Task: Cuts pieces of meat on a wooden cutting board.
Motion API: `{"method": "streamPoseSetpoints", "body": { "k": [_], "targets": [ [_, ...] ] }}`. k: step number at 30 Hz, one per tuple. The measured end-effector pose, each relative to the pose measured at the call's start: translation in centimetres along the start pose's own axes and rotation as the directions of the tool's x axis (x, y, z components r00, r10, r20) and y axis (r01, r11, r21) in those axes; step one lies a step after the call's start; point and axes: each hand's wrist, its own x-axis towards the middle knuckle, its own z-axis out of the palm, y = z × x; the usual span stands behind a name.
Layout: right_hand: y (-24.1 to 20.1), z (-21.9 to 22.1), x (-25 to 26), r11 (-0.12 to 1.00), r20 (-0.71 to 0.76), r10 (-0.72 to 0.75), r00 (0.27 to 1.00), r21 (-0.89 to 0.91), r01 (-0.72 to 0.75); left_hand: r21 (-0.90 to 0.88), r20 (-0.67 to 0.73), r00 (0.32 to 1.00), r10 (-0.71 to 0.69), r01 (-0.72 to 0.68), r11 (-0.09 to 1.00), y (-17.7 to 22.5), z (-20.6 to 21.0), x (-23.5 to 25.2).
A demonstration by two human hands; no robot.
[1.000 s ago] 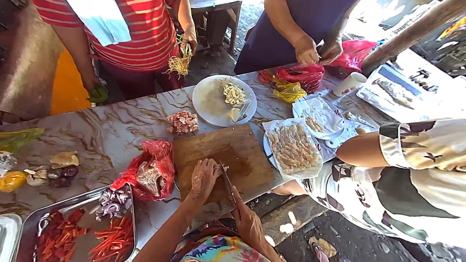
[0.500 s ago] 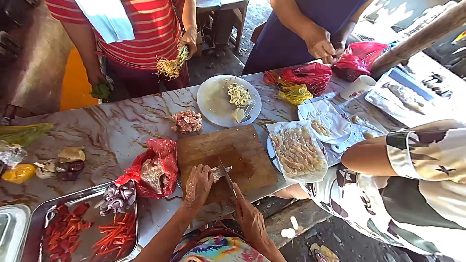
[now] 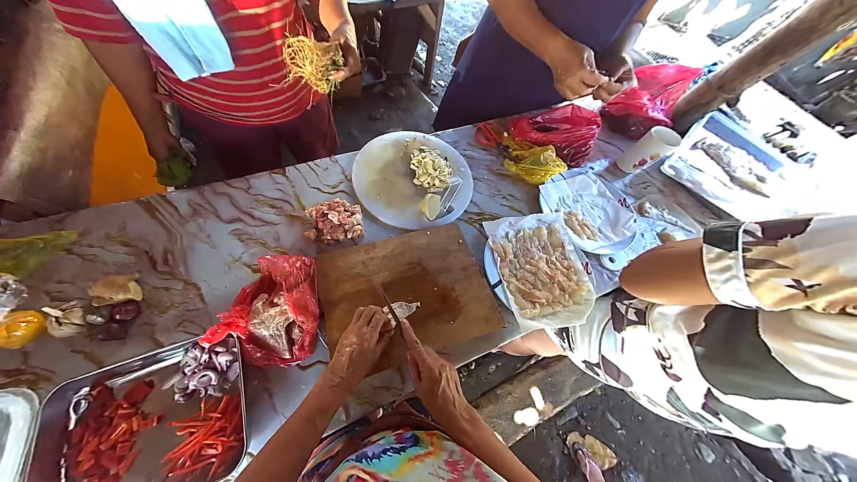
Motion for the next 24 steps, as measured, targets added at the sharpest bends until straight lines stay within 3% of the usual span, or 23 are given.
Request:
{"method": "streamPoseSetpoints", "body": {
  "k": [4, 7, 12, 15, 19, 24],
  "targets": [
    [-0.9, -0.3, 0.7, 0.992, 0.086, 0.036, 0.996, -0.121, -0.025, 0.006, -0.011, 1.000, 0.018, -0.018, 1.000, -0.1, 0.0, 0.1],
    [-2.2, -1.3, 1.1, 0.962, 0.257, 0.177, 0.950, -0.248, -0.112, 0.052, -0.030, 0.999, 0.020, -0.018, 0.998, 0.0, 0.5, 0.5],
    [-1.8, -2.0, 0.1, 0.936, 0.315, 0.218, 0.924, -0.335, -0.107, 0.109, -0.091, 0.995, 0.027, -0.017, 0.994, 0.0, 1.9, 0.3],
    [-0.9, -2.4, -2.4, 0.934, 0.260, 0.178, 0.949, -0.348, -0.080, 0.115, -0.124, 0.992, 0.039, -0.025, 0.993, -0.2, 2.3, 0.1],
    [-1.0, -4.3, -5.1, 0.898, 0.289, 0.283, 0.914, -0.416, -0.146, 0.111, -0.115, 0.993, -0.024, 0.037, 0.993, 0.0, 2.0, 0.1],
    [0.8, -4.8, -6.2, 0.968, 0.065, 0.089, 0.994, -0.240, -0.071, 0.067, -0.133, 0.986, -0.100, 0.110, 0.992, -1.7, -0.4, -0.5]
  ]
}}
